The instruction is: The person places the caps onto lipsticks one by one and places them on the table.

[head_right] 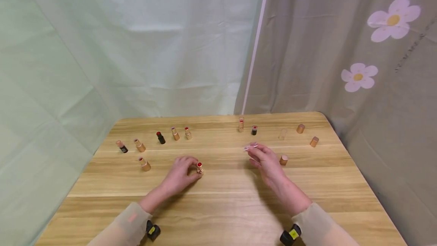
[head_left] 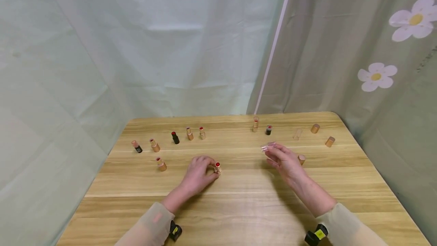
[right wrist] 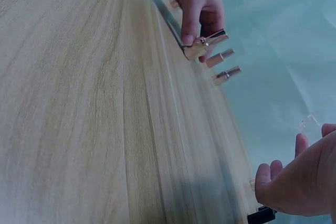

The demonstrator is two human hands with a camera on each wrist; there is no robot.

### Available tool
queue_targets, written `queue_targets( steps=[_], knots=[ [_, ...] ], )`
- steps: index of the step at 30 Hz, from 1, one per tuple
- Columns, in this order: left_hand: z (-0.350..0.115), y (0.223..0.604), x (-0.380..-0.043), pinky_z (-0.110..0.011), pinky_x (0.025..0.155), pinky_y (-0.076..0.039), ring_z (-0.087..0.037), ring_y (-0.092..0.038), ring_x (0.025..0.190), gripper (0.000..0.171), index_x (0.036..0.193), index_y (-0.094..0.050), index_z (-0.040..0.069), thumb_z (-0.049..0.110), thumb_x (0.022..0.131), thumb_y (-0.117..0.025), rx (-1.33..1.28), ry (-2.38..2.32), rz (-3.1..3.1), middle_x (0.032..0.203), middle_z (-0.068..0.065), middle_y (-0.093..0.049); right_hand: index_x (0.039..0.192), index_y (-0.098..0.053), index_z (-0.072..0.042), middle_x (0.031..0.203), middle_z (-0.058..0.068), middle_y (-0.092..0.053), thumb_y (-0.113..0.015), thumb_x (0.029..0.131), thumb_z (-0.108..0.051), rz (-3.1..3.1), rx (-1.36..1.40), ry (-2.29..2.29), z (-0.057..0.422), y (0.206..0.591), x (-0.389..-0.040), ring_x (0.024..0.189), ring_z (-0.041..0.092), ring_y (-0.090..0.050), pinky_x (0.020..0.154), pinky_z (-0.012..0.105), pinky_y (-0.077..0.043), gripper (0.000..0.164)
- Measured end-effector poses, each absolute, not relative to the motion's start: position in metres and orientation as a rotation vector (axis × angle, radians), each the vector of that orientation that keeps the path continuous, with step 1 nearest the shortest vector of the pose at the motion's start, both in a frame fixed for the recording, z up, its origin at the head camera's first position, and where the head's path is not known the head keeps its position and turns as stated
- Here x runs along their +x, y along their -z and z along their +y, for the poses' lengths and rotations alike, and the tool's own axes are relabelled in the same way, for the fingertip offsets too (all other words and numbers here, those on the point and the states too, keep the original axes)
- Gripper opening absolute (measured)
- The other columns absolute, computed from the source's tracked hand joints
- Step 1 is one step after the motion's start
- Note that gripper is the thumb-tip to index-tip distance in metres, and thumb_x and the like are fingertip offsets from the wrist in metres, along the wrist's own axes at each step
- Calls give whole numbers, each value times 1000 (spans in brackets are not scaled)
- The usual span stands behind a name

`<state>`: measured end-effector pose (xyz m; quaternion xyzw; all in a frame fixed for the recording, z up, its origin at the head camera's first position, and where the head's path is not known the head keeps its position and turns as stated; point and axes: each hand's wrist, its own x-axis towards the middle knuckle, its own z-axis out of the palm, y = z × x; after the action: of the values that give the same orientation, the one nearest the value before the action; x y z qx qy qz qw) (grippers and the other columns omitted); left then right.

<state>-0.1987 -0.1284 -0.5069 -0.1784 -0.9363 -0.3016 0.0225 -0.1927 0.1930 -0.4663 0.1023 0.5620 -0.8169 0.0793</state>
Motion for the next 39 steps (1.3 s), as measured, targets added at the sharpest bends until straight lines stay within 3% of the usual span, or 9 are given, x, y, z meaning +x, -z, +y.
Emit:
queue_targets(
  steps=[10,17,24,32,39],
  knots=[
    [-129,475,-197,-51,102,-46,-27,-57,116,22,103,-66,16,9,86,-79,-503,1336,-2891,107,4,-66,105,-65,-18,100,-7,-70,-62,104,-15,1641,295,2482,193,465,-193,107,13,-62,110,42,-40,4],
    [-129,454,-198,-48,98,-46,-19,-58,108,20,106,-71,22,16,89,-79,-596,1319,-2850,104,11,-67,106,-63,-15,99,-6,-73,-64,103,-17,1620,322,2510,192,464,-195,112,16,-63,114,46,-38,4],
    [-122,442,-202,-52,99,-47,-22,-61,109,17,105,-73,24,22,90,-80,-666,1305,-2784,107,10,-68,106,-64,-16,99,-6,-74,-64,102,-16,1579,329,2536,186,462,-194,111,16,-65,116,48,-33,4],
    [-112,436,-204,-46,96,-49,-25,-64,110,18,112,-73,22,24,94,-77,-704,1325,-2758,107,10,-68,103,-64,-17,101,-4,-74,-65,100,-12,1556,286,2544,178,463,-193,116,20,-64,115,50,-32,6],
    [-106,432,-205,-46,95,-50,-15,-61,107,21,115,-73,23,27,95,-76,-666,1366,-2744,109,10,-68,100,-65,-18,101,-5,-75,-63,102,-12,1563,253,2550,170,462,-190,112,17,-65,114,49,-34,6]
  ],
)
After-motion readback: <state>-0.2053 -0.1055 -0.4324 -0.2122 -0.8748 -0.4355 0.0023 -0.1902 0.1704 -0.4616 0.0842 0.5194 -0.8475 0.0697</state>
